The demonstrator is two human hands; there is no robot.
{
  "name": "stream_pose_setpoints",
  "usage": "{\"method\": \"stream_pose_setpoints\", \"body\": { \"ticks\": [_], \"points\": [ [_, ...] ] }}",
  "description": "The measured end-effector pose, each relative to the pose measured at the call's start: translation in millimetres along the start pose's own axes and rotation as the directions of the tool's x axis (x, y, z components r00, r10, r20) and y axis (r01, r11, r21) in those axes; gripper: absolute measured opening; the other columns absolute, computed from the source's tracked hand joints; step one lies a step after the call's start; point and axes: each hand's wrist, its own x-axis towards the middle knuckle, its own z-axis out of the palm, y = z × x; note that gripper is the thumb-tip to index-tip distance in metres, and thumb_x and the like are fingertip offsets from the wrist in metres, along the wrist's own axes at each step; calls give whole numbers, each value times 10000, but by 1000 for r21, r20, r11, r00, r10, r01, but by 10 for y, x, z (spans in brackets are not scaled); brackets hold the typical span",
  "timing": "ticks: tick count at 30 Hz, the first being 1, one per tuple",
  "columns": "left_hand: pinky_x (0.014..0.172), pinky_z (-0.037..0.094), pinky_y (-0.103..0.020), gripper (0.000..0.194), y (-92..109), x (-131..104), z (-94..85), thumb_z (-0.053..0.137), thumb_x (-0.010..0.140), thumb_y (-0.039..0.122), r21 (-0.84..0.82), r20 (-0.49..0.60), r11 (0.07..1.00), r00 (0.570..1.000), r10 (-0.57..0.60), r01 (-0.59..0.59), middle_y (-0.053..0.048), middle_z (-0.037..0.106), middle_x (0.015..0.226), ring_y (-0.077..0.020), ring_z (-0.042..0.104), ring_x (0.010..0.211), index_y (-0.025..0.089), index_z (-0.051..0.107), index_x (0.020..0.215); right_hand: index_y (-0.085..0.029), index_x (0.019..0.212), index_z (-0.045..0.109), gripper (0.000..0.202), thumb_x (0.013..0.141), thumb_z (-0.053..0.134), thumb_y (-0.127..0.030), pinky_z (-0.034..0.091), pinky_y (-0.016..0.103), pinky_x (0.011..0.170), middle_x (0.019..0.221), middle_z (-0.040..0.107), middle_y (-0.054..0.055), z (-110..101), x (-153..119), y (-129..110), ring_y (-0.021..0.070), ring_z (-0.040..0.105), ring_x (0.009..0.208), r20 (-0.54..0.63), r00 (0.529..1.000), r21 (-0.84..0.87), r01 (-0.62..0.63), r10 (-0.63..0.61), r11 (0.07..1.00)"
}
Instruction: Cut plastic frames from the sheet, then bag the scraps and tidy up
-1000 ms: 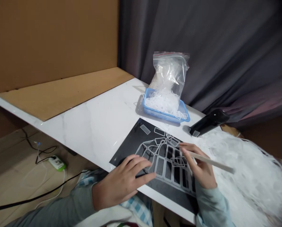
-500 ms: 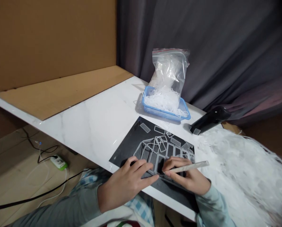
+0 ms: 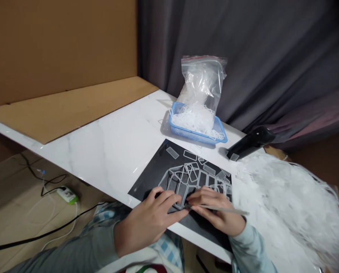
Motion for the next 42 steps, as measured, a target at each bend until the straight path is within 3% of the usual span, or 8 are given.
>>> {"method": "stream_pose_setpoints", "body": {
  "ticks": [7,12,17,25,33,42],
  "points": [
    [937,317,-393,452,-1,-12,36,589,865,164,-8,-15,1000,1000,4,-4,-59,581,1178,-244,483,1115,281,548,1299,-200,1107,633,200,963,508,-139,533,362,789,1017,725,104,118,-12,9,193,641,873,-72,996,-112,53,-61,992],
    [920,307,-384,480,-4,-7,27,617,842,153,-20,-32,1000,1000,0,-1,-49,583,1133,-230,500,1082,273,545,1301,-184,926,658,122,936,542,-144,517,352,757,919,689,95,91,-25,-57,189,628,838,-127,991,-29,-33,29,999],
    [912,301,-386,523,-16,-8,11,656,823,170,-39,2,999,1000,2,-2,-49,583,1137,-229,499,1084,285,525,1317,-176,890,656,123,943,545,-164,536,316,741,871,699,84,45,-20,-82,176,652,810,-87,988,177,-108,125,978],
    [890,284,-384,610,-14,-9,23,698,765,138,-42,-9,999,1000,-1,1,-46,580,1120,-227,495,1050,284,515,1328,-167,956,682,111,936,573,-160,528,322,750,891,720,88,78,-13,-42,182,656,823,-53,996,111,-67,73,992],
    [870,283,-366,556,-19,-9,29,675,801,146,-36,17,999,1000,0,0,-30,566,1021,-219,494,1011,294,528,1317,-176,958,674,135,939,546,-136,526,355,801,938,713,102,-42,-53,-43,198,651,881,3,995,87,-97,97,992],
    [857,265,-372,588,-18,-10,42,670,800,145,-44,35,999,999,-1,2,-21,562,1036,-207,490,992,284,499,1345,-174,1062,660,154,941,581,-124,538,351,900,1035,744,104,13,-85,27,169,683,925,4,1000,57,15,-15,998]
  ]
}}
